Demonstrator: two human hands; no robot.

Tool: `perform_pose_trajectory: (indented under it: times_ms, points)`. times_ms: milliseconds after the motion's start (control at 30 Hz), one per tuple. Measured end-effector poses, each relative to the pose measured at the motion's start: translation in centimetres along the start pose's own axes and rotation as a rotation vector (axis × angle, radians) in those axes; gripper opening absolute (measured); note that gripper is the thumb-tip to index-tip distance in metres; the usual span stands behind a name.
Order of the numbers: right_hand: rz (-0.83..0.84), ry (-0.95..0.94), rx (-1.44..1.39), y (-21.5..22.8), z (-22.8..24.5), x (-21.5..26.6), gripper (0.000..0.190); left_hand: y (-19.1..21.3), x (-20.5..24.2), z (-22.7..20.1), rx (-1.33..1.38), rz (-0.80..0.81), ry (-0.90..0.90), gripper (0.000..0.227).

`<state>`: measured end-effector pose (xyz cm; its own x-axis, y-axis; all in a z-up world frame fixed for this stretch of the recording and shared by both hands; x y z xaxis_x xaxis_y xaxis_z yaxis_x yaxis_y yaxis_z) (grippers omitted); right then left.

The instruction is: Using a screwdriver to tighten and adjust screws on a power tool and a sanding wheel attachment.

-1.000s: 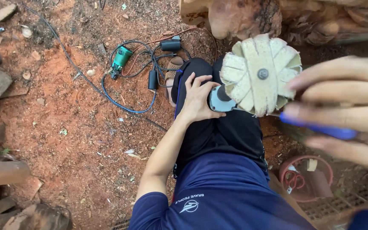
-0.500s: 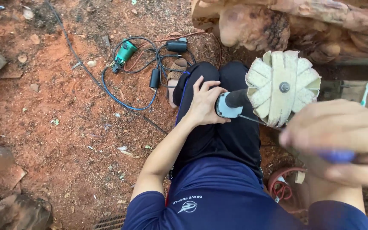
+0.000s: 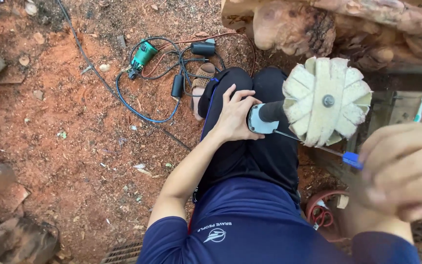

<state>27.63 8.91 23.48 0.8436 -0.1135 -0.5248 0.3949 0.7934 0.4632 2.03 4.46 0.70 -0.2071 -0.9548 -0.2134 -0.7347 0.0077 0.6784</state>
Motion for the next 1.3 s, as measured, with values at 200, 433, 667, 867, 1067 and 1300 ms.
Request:
perform_pose_trajectory:
  times_ms: [200, 433, 667, 867, 1067, 1300]
  points:
    - [-0.173, -0.044, -0.679, -0.9, -1.3, -7.1, 0.015, 0.0, 0.2, 0.0, 0.010, -0.044, -0.009, 0.079]
    - [-0.451, -0.622, 0.131, -1.1, 0.2, -3.1, 0.031, -0.2, 0.2, 0.0, -0.009, -0.049, 0.004, 0.080]
    - [-0.276, -0.075, -0.484, -3.3, -0.8, -5.5, 0.014, 0.0, 0.3, 0.2, 0.036, -0.075, 0.002, 0.079]
    - [-0.564, -0.396, 0.066, -1.9, 1.0, -3.8, 0.027, 0.2, 0.1, 0.0, 0.010, -0.065, -0.022, 0.078]
    - [0.256, 0.133, -0.843, -1.4, -0.6, -9.8, 0.011, 0.3, 0.3, 0.1, 0.050, -0.039, -0.015, 0.079]
    - [-1.154, -0.282, 0.170, -6.5, 1.1, 1.4, 0.011, -0.2, 0.5, 0.2, 0.029, -0.094, -0.025, 0.078]
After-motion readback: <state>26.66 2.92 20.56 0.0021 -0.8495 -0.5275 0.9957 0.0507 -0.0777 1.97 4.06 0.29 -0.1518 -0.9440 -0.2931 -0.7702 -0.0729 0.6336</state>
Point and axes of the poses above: each hand's wrist, its own x-axis away from the middle knuckle, its own y-axis out of the back of the hand, z = x × y, the point moved 4 cm from there along -x, towards the middle knuckle, and after that the axes turned 7 degrees about -x, right-handed, at the moved point
